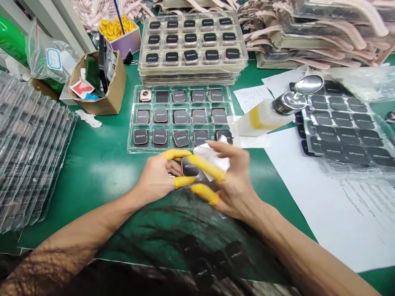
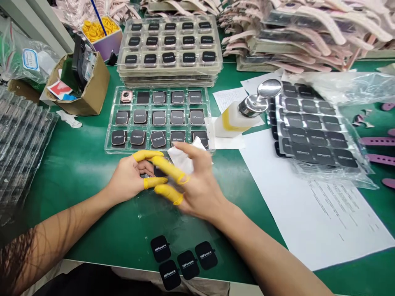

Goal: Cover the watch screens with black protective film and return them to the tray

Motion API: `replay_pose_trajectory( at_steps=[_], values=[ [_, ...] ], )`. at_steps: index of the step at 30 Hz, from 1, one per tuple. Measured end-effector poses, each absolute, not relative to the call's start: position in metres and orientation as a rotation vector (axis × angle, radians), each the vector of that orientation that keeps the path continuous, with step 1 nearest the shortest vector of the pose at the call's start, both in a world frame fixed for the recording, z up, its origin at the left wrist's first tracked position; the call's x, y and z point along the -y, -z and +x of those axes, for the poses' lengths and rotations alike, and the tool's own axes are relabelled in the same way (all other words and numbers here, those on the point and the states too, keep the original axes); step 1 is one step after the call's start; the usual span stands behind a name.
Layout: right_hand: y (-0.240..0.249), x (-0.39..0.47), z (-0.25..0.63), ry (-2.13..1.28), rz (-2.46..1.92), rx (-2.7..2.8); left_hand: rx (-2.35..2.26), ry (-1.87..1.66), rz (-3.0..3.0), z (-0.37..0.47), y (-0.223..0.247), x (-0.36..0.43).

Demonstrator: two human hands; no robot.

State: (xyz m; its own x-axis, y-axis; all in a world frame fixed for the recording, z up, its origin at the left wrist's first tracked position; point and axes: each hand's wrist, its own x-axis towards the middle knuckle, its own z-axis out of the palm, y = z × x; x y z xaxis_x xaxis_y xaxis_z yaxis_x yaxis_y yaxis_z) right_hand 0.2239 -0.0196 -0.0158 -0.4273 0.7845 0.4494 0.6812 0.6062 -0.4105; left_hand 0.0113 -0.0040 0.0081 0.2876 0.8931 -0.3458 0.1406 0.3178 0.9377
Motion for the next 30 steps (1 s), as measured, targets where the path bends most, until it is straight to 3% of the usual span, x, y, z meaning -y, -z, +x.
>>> replay_pose_trajectory(
  at_steps=[5,9,12,15,18,20,23,30],
  values=[
    [0.015,0.022,0.219,0.129,-1.279,2.336,-1.152,-0.816,1.003,0.011,-0.006,0.004],
    [0.012,0.02,0.221,0.15,-1.137,2.396,-1.151,-0.849,0.982,0.011,-0.002,0.005],
    [0.012,0.017,0.221,0.202,-1.283,2.218,-1.108,-0.883,0.924,0.009,-0.002,0.009],
    [0.014,0.016,0.212,0.083,-1.111,2.102,-1.075,-0.984,0.904,-0.001,-0.014,0.004],
    [0.018,0.018,0.2,-0.085,-0.823,2.332,-1.155,-1.043,1.222,-0.02,-0.033,-0.032],
    [0.022,0.019,0.194,-0.133,-0.818,2.462,-1.362,-0.922,1.695,-0.032,-0.045,-0.074],
    [0.027,0.02,0.194,-0.187,-0.873,2.475,-1.813,-0.345,2.187,-0.041,-0.055,-0.141],
    [0.031,0.022,0.199,-0.233,-0.904,2.453,-1.91,0.115,2.369,-0.057,-0.073,-0.198]
  ],
)
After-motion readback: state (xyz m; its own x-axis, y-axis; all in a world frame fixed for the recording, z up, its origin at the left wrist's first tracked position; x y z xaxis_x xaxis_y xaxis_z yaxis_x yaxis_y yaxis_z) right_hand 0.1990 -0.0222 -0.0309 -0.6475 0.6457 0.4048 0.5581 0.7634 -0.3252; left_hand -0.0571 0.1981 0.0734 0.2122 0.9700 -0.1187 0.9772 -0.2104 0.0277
